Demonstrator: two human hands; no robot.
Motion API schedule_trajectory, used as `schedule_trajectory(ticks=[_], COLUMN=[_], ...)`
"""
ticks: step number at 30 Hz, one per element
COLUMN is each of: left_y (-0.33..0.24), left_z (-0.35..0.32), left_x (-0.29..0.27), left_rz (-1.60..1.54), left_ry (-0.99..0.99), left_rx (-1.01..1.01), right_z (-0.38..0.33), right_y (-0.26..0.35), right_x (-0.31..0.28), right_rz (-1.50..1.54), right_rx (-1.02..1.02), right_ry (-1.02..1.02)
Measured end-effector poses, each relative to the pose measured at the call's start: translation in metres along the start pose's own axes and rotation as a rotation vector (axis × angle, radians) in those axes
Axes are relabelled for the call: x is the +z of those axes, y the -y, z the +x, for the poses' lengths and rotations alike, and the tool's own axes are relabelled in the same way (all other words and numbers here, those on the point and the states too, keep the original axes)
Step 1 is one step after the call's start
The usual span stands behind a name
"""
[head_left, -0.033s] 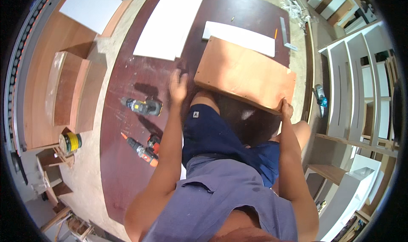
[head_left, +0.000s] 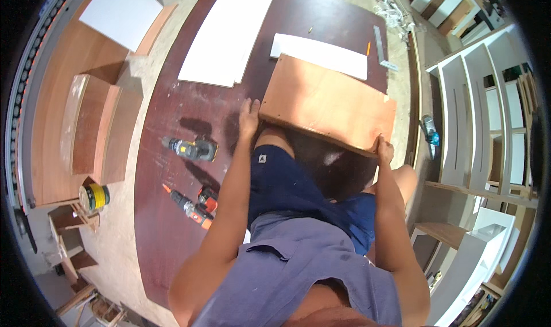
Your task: The person assembles a small wooden box by aligning panels and securing them with screws. They use a cordless drill to drive screws into pre-drilled holes, repeatedly flipping the box to access different sides.
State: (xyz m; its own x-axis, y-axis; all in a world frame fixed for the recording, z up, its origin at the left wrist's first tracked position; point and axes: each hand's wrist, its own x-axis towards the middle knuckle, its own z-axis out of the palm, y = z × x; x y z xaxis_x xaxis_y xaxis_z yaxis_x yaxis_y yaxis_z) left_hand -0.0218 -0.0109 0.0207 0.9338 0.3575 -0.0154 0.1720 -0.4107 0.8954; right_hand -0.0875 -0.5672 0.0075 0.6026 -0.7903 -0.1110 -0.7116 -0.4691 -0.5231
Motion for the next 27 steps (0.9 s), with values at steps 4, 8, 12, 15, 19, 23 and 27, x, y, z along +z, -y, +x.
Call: schedule_trajectory(ticks=[4, 8, 12, 15, 19, 23, 27], left_y=[0.004, -0.025, -0.181, -0.293, -0.432, -0.488, -0.482], left_z=[0.021, 0.053, 0.038, 0.012, -0.07, -0.117, -0.096], left_x=[0.079, 0.056, 0.049, 0.004, -0.012, -0.013, -0.005], left_rz=[-0.676, -0.723, -0.262, -0.03, 0.153, 0.413, 0.275], left_ry=[0.015, -0.076, 0.036, -0.089, 0.177, 0.561, 0.728], left_rx=[-0.357, -0.171, 0.233, 0.551, 1.151, 1.452, 1.414], right_z=[0.017, -0.023, -0.02, -0.05, -0.039, -0.07, -0.079], right_y=[0.01, 0.052, -0.001, 0.023, 0.004, 0.029, 0.038], right_x=[-0.011, 0.007, -0.008, 0.007, 0.037, 0.08, 0.089], right_rz=[0.031, 0.49, 0.726, 0.96, 1.202, 1.164, 1.009], right_rx=[0.06, 0.176, 0.172, 0.151, 0.268, 0.338, 0.351], right_ry=[0.377, 0.275, 0.261, 0.423, 0.77, 0.889, 0.832])
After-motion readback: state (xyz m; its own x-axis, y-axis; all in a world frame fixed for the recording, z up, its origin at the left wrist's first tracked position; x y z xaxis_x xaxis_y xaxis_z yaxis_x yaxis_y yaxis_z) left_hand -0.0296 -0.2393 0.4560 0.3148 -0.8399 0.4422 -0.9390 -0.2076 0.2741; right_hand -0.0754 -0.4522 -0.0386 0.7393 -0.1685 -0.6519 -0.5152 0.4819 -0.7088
